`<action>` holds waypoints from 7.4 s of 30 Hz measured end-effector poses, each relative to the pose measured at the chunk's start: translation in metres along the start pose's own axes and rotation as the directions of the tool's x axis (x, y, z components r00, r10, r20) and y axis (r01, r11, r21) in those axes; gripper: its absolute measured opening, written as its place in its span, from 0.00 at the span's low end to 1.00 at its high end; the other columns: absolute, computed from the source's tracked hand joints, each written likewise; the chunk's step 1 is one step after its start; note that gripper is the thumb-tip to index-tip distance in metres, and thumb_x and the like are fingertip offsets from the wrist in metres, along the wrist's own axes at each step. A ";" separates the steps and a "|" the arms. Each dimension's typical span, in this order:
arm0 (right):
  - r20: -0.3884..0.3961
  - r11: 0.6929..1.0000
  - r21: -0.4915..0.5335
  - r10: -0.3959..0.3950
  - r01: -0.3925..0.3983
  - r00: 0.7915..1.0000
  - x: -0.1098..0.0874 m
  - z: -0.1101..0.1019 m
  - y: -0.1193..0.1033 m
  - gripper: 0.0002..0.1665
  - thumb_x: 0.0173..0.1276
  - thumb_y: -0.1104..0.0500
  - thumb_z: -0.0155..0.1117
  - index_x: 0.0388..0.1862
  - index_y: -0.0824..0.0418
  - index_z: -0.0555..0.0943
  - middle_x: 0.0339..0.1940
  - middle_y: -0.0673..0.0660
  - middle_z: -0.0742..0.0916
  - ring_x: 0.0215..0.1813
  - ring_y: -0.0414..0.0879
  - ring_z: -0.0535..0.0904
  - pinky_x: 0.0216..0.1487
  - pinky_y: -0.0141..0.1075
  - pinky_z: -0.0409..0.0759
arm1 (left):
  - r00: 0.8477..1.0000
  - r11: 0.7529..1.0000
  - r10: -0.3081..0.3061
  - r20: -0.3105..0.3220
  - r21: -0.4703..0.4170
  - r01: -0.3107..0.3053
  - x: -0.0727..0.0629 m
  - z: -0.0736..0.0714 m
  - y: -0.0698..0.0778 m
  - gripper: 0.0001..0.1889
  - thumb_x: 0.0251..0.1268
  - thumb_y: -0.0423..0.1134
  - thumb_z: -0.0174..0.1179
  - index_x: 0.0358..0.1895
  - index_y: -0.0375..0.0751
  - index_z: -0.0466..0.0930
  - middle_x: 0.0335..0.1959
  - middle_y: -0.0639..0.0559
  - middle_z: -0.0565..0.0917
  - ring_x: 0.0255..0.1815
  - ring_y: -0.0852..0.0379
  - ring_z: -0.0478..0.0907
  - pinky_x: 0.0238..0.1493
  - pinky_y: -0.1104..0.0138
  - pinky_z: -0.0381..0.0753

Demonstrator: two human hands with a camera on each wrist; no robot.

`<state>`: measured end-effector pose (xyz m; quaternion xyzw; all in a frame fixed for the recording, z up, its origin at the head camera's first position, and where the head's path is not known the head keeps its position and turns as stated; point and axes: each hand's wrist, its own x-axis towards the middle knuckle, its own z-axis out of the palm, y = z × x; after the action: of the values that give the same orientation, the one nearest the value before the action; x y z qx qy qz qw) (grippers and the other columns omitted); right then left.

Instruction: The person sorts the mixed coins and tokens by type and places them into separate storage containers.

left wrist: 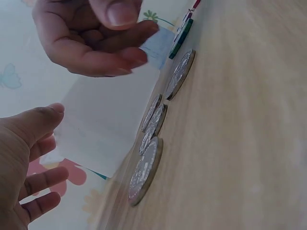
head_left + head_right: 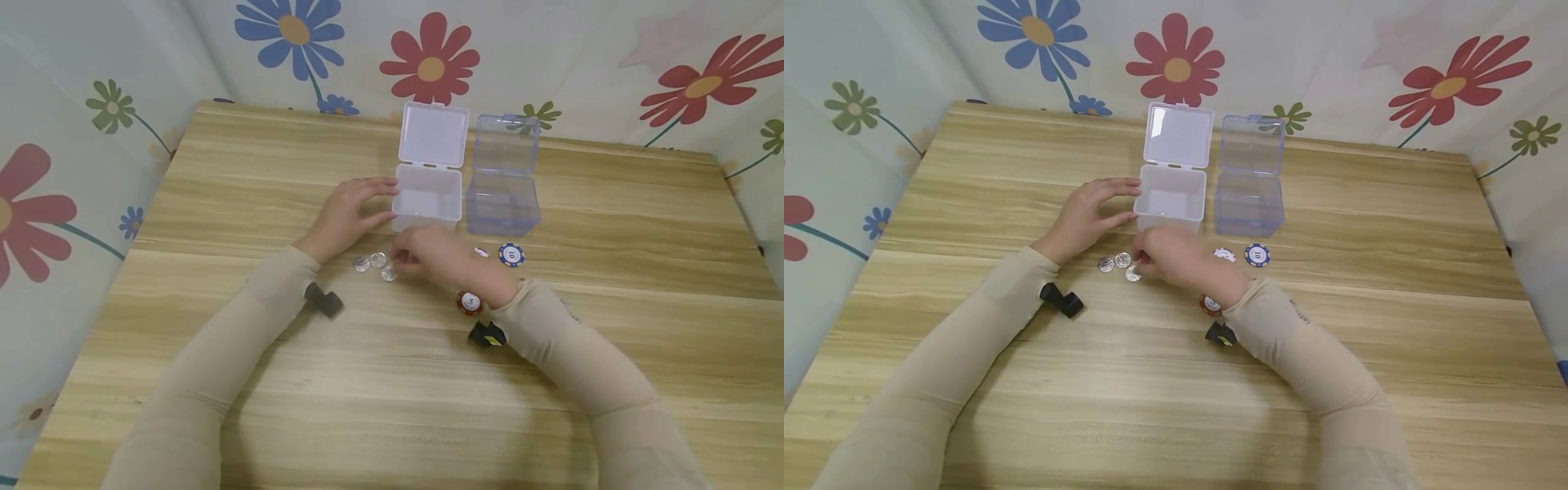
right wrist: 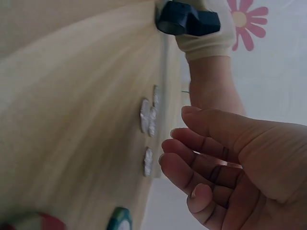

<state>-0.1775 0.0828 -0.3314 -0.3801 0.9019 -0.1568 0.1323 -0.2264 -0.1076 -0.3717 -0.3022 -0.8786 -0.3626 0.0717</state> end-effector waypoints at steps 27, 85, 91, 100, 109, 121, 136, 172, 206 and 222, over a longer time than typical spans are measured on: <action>0.074 0.985 -0.166 0.060 -0.047 0.995 0.011 0.019 -0.009 0.12 0.64 0.55 0.67 0.44 0.59 0.83 0.44 0.56 0.85 0.45 0.48 0.82 0.50 0.38 0.81 | 1.000 1.000 -0.008 0.010 0.001 0.008 0.000 -0.002 0.002 0.20 0.60 0.41 0.66 0.56 0.42 0.80 0.64 0.50 0.78 0.67 0.51 0.72 0.71 0.57 0.64; -0.040 0.999 0.043 -0.024 0.026 0.999 -0.001 -0.021 -0.005 0.02 0.64 0.61 0.64 0.35 0.58 0.83 0.31 0.52 0.86 0.36 0.46 0.81 0.42 0.38 0.79 | 1.000 1.000 -0.017 0.006 0.005 0.017 -0.001 -0.003 0.004 0.21 0.61 0.42 0.65 0.57 0.42 0.79 0.63 0.49 0.78 0.67 0.50 0.72 0.69 0.56 0.65; -0.059 0.998 0.056 -0.003 0.006 0.998 -0.002 -0.033 -0.003 0.02 0.64 0.60 0.65 0.32 0.57 0.81 0.31 0.51 0.85 0.35 0.44 0.79 0.40 0.38 0.78 | 1.000 1.000 -0.019 0.012 0.008 0.019 -0.002 -0.002 0.002 0.21 0.61 0.42 0.65 0.57 0.43 0.79 0.64 0.50 0.78 0.67 0.51 0.71 0.69 0.56 0.65; -0.110 0.998 0.059 0.000 0.006 0.994 -0.002 -0.045 0.001 0.02 0.64 0.64 0.63 0.32 0.61 0.81 0.31 0.55 0.85 0.36 0.48 0.80 0.40 0.40 0.78 | 1.000 1.000 -0.025 0.017 0.014 0.024 -0.002 -0.002 0.001 0.21 0.61 0.43 0.65 0.58 0.44 0.79 0.64 0.50 0.77 0.68 0.51 0.71 0.70 0.55 0.65; -0.145 0.995 0.090 0.063 -0.050 0.987 0.000 -0.056 0.009 0.04 0.67 0.62 0.62 0.33 0.62 0.80 0.30 0.56 0.85 0.34 0.48 0.78 0.37 0.38 0.75 | 1.000 1.000 -0.017 0.009 0.017 0.017 -0.001 -0.001 0.000 0.20 0.61 0.43 0.65 0.56 0.43 0.79 0.64 0.50 0.78 0.67 0.51 0.71 0.70 0.55 0.65; -0.184 0.979 0.144 0.170 -0.144 0.968 0.006 -0.064 0.018 0.05 0.68 0.62 0.60 0.36 0.63 0.80 0.34 0.58 0.85 0.34 0.48 0.77 0.36 0.36 0.74 | 0.999 0.999 -0.032 0.028 0.012 0.032 -0.001 -0.001 0.001 0.21 0.61 0.44 0.65 0.57 0.44 0.79 0.65 0.51 0.77 0.68 0.51 0.70 0.71 0.54 0.64; -0.166 0.971 0.041 0.237 -0.234 0.957 0.021 -0.055 0.037 0.06 0.67 0.61 0.62 0.35 0.64 0.81 0.35 0.60 0.86 0.38 0.51 0.79 0.44 0.42 0.77 | 0.998 0.999 -0.049 0.039 0.017 0.049 -0.003 -0.001 0.002 0.21 0.62 0.44 0.64 0.58 0.44 0.79 0.66 0.51 0.76 0.69 0.51 0.69 0.72 0.53 0.63; 0.016 0.947 -0.219 0.243 -0.234 0.970 0.045 -0.040 0.052 0.06 0.66 0.59 0.63 0.32 0.61 0.82 0.33 0.57 0.87 0.37 0.51 0.79 0.42 0.44 0.78 | 0.999 1.000 -0.028 0.031 0.012 0.028 -0.003 -0.002 0.003 0.21 0.62 0.42 0.64 0.58 0.44 0.78 0.65 0.50 0.77 0.69 0.51 0.70 0.72 0.55 0.63; -0.007 0.951 -0.170 0.262 -0.259 0.965 0.041 -0.047 0.050 0.05 0.67 0.60 0.61 0.35 0.61 0.82 0.36 0.57 0.87 0.37 0.50 0.79 0.40 0.42 0.79 | 1.000 1.000 -0.001 0.008 0.012 0.001 -0.003 0.000 0.003 0.20 0.61 0.41 0.65 0.57 0.42 0.79 0.63 0.49 0.78 0.68 0.51 0.71 0.71 0.56 0.64; 0.022 0.951 -0.151 0.275 -0.268 0.961 0.034 -0.055 0.044 0.05 0.68 0.59 0.61 0.38 0.60 0.81 0.37 0.56 0.85 0.37 0.48 0.77 0.40 0.40 0.77 | 1.000 1.000 0.005 -0.001 0.007 -0.005 -0.004 0.002 0.001 0.20 0.61 0.41 0.65 0.56 0.42 0.79 0.64 0.49 0.78 0.68 0.50 0.71 0.71 0.56 0.64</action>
<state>-0.2488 0.0969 -0.3017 -0.2645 0.9516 -0.0622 0.1435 -0.2227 -0.1078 -0.3736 -0.3040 -0.8791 -0.3595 0.0744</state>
